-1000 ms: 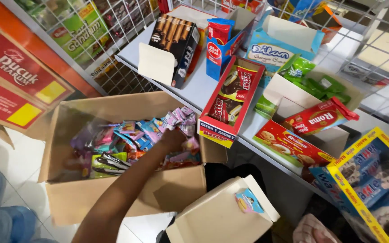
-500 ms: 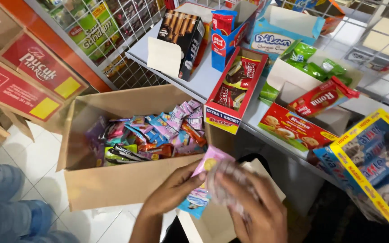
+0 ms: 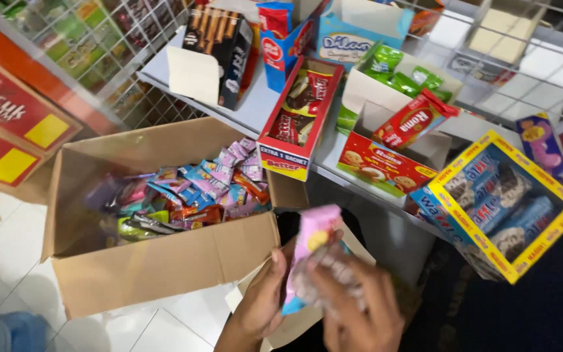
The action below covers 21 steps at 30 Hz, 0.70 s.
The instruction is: The person sits on the floor and wipes small snack packages with a cloth. They pick up the packages from a cardboard box, clean them, and place them into a white paper bag.
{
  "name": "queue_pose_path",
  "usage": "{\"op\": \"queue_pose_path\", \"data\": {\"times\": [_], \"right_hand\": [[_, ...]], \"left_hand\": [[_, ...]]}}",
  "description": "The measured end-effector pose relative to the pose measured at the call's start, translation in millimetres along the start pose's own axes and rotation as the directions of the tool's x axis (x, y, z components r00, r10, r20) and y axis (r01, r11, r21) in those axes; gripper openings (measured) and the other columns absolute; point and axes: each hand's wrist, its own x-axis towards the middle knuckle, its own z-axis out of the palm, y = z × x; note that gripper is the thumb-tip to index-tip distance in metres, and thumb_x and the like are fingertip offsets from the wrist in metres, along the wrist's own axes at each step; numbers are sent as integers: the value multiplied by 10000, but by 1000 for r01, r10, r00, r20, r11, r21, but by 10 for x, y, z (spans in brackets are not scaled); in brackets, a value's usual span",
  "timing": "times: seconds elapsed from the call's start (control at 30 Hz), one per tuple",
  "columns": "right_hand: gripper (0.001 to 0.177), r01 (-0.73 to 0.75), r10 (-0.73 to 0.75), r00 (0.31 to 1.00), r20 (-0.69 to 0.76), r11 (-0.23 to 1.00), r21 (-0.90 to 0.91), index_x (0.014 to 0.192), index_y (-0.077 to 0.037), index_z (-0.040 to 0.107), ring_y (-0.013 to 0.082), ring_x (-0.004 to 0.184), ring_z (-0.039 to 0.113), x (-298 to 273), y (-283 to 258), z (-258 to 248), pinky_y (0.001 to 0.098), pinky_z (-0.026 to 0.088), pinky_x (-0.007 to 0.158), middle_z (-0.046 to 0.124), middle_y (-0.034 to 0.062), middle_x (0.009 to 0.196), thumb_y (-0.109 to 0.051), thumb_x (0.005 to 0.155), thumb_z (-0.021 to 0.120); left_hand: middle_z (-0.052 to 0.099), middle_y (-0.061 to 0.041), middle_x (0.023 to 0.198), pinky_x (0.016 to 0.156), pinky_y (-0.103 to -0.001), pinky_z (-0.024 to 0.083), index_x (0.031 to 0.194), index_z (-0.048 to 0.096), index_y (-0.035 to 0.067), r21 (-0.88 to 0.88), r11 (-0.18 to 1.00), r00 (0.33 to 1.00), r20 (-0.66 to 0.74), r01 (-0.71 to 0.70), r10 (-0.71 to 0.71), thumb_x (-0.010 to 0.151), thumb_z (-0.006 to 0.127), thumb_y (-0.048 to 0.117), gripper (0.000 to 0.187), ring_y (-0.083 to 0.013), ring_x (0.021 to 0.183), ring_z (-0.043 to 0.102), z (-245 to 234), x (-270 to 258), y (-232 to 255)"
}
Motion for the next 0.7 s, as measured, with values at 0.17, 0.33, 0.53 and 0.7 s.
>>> {"op": "queue_pose_path", "data": {"times": [0.17,0.33,0.53,0.7], "right_hand": [[545,-40,41,993,-113,999,11,1259,-187,719,342,1099,668,242,-57,-31,444,578,892,648,156,1259,-6,746,688],[467,-2,2,998,-66,1000,3,1201,-286,727,284,1092,669,-340,-149,364,381,589,876,657,70,1250,-120,768,780],[504,52,-49,998,34,994,-98,1182,-332,753,275,1094,655,-253,-113,200,386,590,902,669,23,1235,-133,719,777],[544,-2,-14,993,-117,990,-138,1231,-198,733,351,1168,624,353,-198,-90,452,552,983,623,131,1292,-59,705,719]], "left_hand": [[381,-155,1645,1238,-437,306,1609,229,-33,-86,996,979,-200,18,-35,1013,401,583,874,-255,1508,394,-54,-83,-268],[332,-215,1680,1271,-452,284,1639,214,-34,-74,970,964,-151,-230,217,1064,445,520,831,-310,1550,366,114,24,105],[397,-210,1611,1210,-457,323,1610,235,42,-113,981,958,-258,-158,125,1027,557,344,731,-301,1499,407,-37,-90,-12],[445,-217,1567,1165,-452,386,1616,296,0,-163,986,948,-316,-18,-35,1067,482,285,646,-305,1415,457,-66,-169,-361]]}}
